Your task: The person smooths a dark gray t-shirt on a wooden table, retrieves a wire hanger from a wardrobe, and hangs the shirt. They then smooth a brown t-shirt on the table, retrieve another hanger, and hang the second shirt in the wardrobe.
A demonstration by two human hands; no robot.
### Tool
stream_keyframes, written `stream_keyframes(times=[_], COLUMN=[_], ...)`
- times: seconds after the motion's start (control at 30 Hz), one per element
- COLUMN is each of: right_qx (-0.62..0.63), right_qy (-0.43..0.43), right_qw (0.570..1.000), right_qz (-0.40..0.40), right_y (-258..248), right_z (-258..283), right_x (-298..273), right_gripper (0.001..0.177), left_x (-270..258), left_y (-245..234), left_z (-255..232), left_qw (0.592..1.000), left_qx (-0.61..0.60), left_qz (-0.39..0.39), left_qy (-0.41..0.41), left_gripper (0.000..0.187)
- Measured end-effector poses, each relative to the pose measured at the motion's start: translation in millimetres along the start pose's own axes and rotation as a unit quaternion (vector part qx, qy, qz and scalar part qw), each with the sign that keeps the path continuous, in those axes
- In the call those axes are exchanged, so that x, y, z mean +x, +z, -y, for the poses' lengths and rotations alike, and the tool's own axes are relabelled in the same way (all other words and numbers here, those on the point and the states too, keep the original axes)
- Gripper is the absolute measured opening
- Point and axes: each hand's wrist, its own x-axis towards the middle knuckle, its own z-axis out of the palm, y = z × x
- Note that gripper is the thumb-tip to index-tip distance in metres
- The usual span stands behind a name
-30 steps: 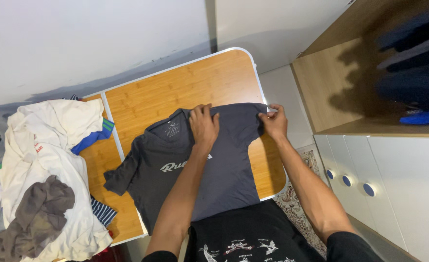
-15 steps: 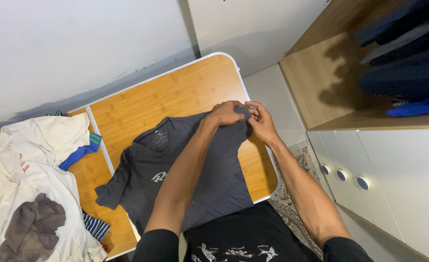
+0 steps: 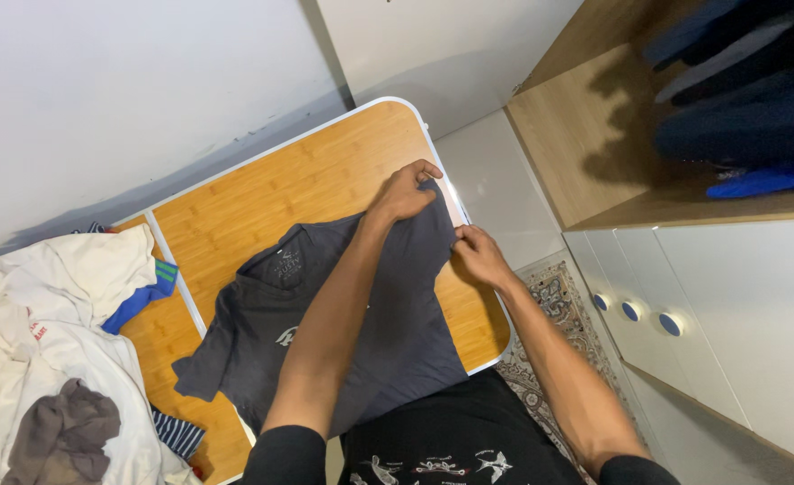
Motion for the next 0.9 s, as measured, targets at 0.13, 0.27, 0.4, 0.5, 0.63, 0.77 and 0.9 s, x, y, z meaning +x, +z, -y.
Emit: stream_keyframes(times=[0.13, 0.27, 0.4, 0.5, 0.63, 0.77, 0.9], right_qx=[-0.017, -0.127, -0.152, -0.180, -0.212, -0.289, -0.353], right_qy=[0.041, 0.092, 0.093, -0.031, -0.198, -0.307, -0.317], right_qw=[0.996, 0.976, 0.965, 0.957, 0.945, 0.906, 0.880], right_qz=[-0.073, -0.148, -0.190, -0.227, -0.148, -0.042, 0.005], right_y=[-3, 1, 6, 20, 52, 85, 68], right_z=[10, 28, 43, 56, 68, 72, 60], right_x=[-9, -23, -36, -38, -13, 26, 39], right_gripper=[0.022, 0.020, 0.025, 0.022, 0.027, 0.044, 0.059], left_x=[-5, -34, -66, -100, -120, -112, -112], left_y=[15, 38, 49, 50, 44, 44, 43], left_z=[-1, -15, 3, 39, 77, 95, 100], left_qw=[0.990, 0.925, 0.897, 0.925, 0.926, 0.914, 0.913], left_qx=[0.089, 0.193, 0.160, 0.135, 0.210, 0.302, 0.326], left_qz=[-0.099, -0.312, -0.407, -0.354, -0.307, -0.259, -0.235], left_qy=[0.036, 0.096, 0.069, 0.015, 0.065, 0.082, 0.065], left_gripper=[0.037, 0.054, 0.039, 0.016, 0.027, 0.056, 0.069])
